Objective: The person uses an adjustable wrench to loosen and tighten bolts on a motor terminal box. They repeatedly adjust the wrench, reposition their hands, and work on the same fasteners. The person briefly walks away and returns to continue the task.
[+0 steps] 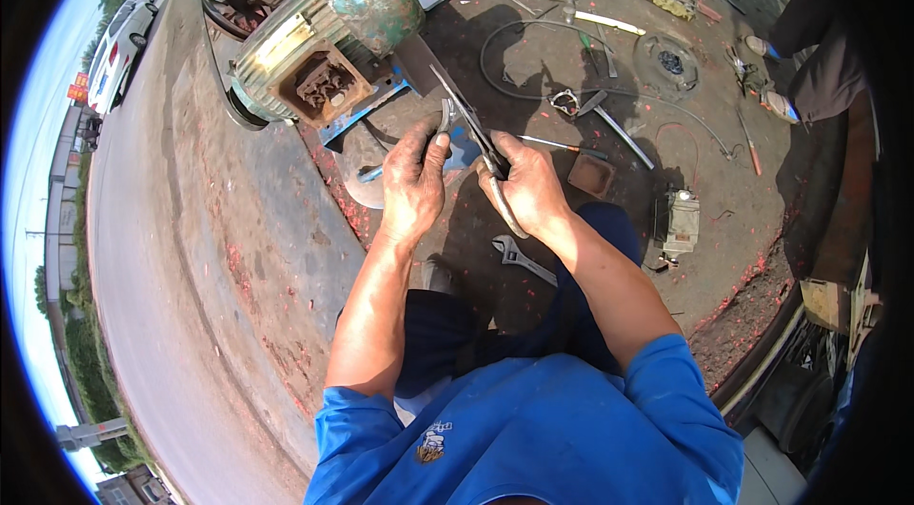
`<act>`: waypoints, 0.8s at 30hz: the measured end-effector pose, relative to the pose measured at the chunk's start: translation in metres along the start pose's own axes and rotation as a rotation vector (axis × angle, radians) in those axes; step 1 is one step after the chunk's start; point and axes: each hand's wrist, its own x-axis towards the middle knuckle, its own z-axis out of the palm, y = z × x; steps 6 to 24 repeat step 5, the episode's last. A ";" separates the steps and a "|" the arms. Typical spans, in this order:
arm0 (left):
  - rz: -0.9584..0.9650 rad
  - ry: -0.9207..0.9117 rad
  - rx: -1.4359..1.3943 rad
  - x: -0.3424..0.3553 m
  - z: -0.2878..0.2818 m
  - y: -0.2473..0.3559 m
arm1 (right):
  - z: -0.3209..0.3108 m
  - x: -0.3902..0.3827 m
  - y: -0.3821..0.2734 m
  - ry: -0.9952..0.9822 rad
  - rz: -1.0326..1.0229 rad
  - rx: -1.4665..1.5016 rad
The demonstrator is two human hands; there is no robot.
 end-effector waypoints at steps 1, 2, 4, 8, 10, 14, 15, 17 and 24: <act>-0.044 -0.016 -0.017 -0.001 -0.001 0.004 | 0.003 -0.003 0.009 0.058 -0.074 0.028; -0.086 -0.031 -0.035 0.000 0.000 0.006 | 0.007 -0.005 0.014 0.102 -0.080 0.088; -0.001 -0.010 -0.077 -0.001 0.004 -0.004 | 0.016 -0.007 0.018 0.185 -0.094 0.214; 0.002 -0.007 -0.097 -0.002 0.003 -0.011 | 0.008 -0.007 0.016 0.081 0.066 0.237; 0.002 -0.007 -0.097 -0.002 0.003 -0.011 | 0.008 -0.007 0.016 0.081 0.066 0.237; 0.002 -0.007 -0.097 -0.002 0.003 -0.011 | 0.008 -0.007 0.016 0.081 0.066 0.237; 0.002 -0.007 -0.097 -0.002 0.003 -0.011 | 0.008 -0.007 0.016 0.081 0.066 0.237; 0.002 -0.007 -0.097 -0.002 0.003 -0.011 | 0.008 -0.007 0.016 0.081 0.066 0.237; 0.002 -0.007 -0.097 -0.002 0.003 -0.011 | 0.008 -0.007 0.016 0.081 0.066 0.237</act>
